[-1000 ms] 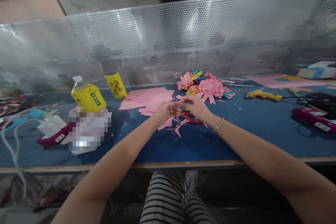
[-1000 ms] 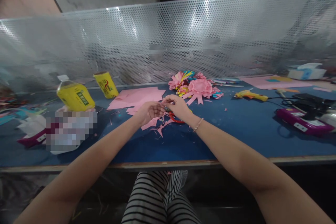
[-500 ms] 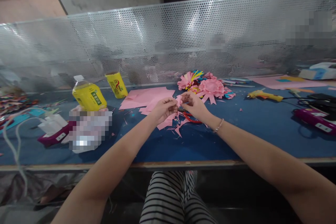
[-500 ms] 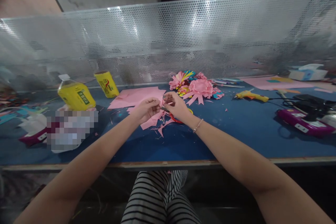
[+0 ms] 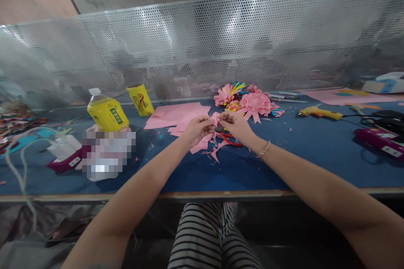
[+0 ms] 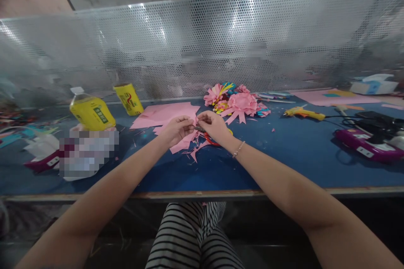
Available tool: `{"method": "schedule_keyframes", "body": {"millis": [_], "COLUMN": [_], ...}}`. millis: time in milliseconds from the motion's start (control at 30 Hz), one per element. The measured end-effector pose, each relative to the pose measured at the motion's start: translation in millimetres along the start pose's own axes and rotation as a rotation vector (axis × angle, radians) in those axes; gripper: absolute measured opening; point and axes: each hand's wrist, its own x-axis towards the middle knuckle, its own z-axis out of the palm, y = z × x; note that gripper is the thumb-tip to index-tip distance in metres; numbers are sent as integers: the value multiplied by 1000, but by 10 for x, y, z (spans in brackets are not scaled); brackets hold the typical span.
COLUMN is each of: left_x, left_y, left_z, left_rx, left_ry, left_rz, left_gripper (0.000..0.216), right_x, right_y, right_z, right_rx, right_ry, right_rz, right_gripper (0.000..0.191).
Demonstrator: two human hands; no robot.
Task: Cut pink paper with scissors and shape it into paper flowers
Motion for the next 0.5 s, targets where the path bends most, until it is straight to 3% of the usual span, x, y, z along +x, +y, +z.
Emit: {"method": "schedule_keyframes", "body": {"millis": [500], "left_x": [-17], "left_y": [-48], "left_z": [37], "left_rx": [262], "left_ry": [16], "left_rz": [169], "left_gripper": [19], "right_x": [-7], "right_y": [-16], "right_z": [26], "right_rx": [11], "right_ry": [-56], "right_rz": [45], "right_gripper": [7]}}
